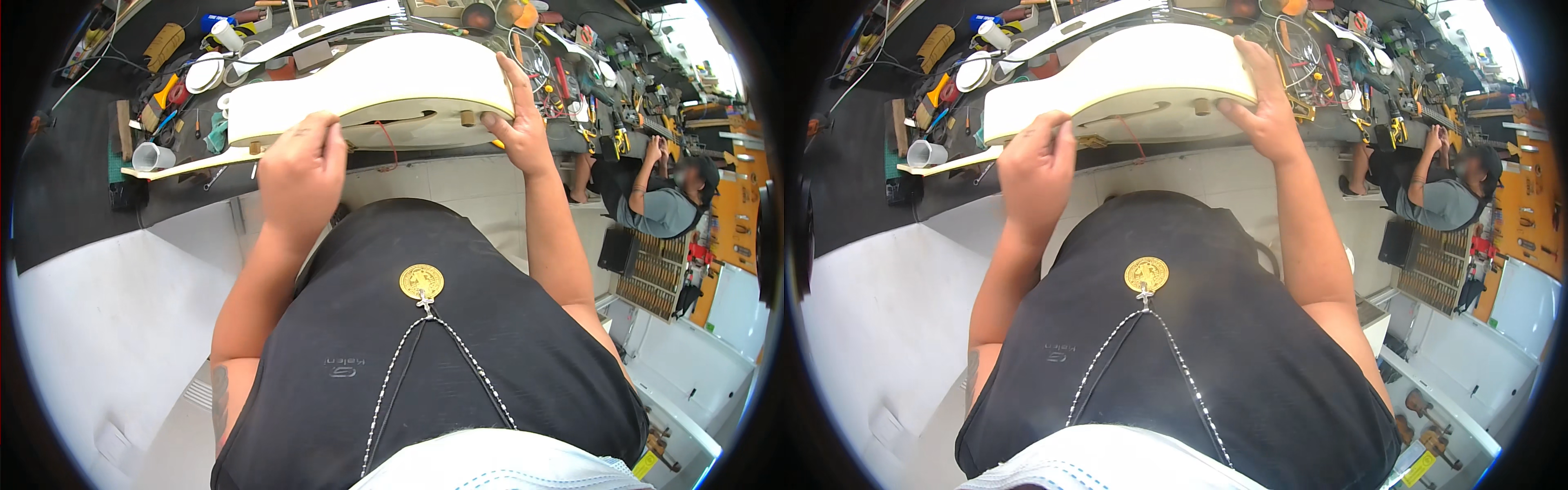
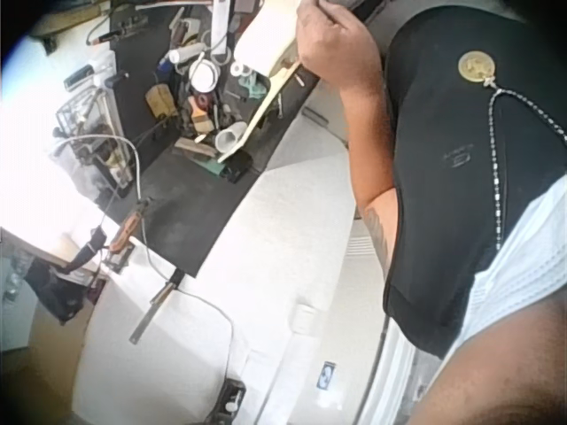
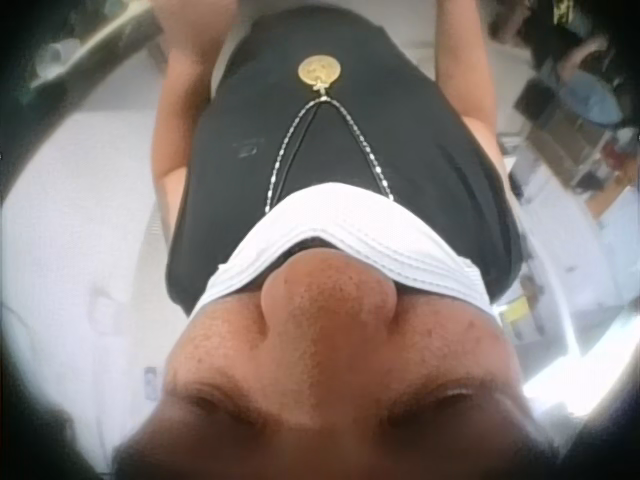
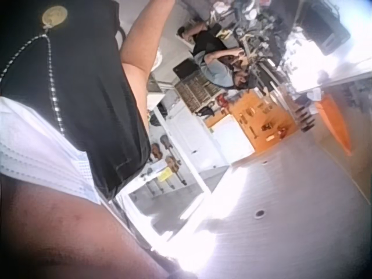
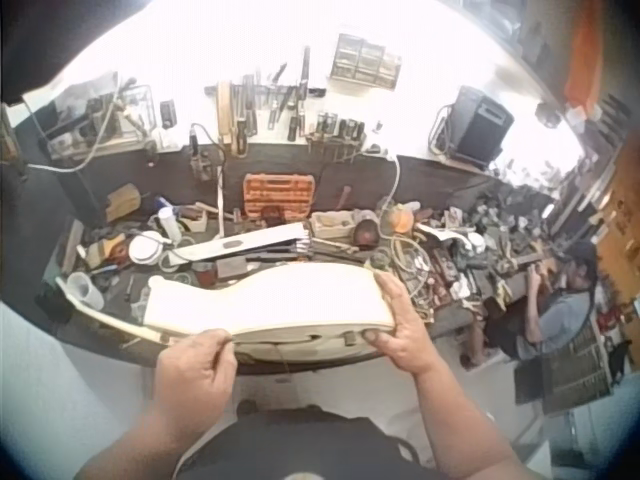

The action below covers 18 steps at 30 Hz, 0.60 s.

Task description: The person uses a soldering iron to work on the back of a white electric guitar, then flips it to access the electronics cavity. They pull wires through the cavity, cut a wire with pliers, apply solder to a wire end, and solder it to a component inside the guitar.

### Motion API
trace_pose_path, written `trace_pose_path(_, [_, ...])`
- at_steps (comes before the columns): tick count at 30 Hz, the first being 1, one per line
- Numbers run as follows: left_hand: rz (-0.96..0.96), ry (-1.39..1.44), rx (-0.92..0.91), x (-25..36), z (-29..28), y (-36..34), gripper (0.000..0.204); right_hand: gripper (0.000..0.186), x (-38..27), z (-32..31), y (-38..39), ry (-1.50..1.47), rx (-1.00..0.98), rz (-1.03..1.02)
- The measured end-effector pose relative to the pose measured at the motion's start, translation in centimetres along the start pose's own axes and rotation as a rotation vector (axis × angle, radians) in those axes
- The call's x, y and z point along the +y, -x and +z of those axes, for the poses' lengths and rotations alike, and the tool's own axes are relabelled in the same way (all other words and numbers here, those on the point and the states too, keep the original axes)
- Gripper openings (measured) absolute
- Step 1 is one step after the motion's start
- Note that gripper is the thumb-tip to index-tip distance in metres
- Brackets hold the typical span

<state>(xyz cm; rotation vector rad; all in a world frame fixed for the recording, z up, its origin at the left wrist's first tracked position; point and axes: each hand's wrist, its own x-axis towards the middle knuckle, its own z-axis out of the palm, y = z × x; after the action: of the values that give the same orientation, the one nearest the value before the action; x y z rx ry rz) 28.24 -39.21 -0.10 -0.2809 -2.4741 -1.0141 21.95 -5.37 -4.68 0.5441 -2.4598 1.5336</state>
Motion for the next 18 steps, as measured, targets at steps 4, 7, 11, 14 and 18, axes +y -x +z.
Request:
trace_pose_path(4, [0.068, -0.007, -0.010, 0.0, 2.8, 0.2, 0.008, 0.090, -0.3, 0.0, -0.2, 0.004, -0.018, -0.010])
trace_pose_path(7, [0.136, 0.002, 0.063, 0.3, 3.3, 0.2, 0.008, 0.089, -0.3, 0.0, -0.4, -0.011, -0.010, -0.010])
trace_pose_path(11, [0.040, 0.004, 0.059, 0.5, 1.3, 0.8, 0.009, 0.089, -0.1, 0.0, -0.2, 0.011, -0.002, -0.020])
trace_pose_path(14, [-0.023, 0.011, 0.019, -0.5, 1.8, 1.5, 0.006, 0.089, -0.2, 0.2, 0.2, 0.003, 0.003, 0.002])
trace_pose_path(18, [-0.046, 0.038, -0.015, -1.6, 4.4, 1.7, 0.003, 0.090, -0.4, 0.2, -0.1, 0.017, -0.005, -0.010])
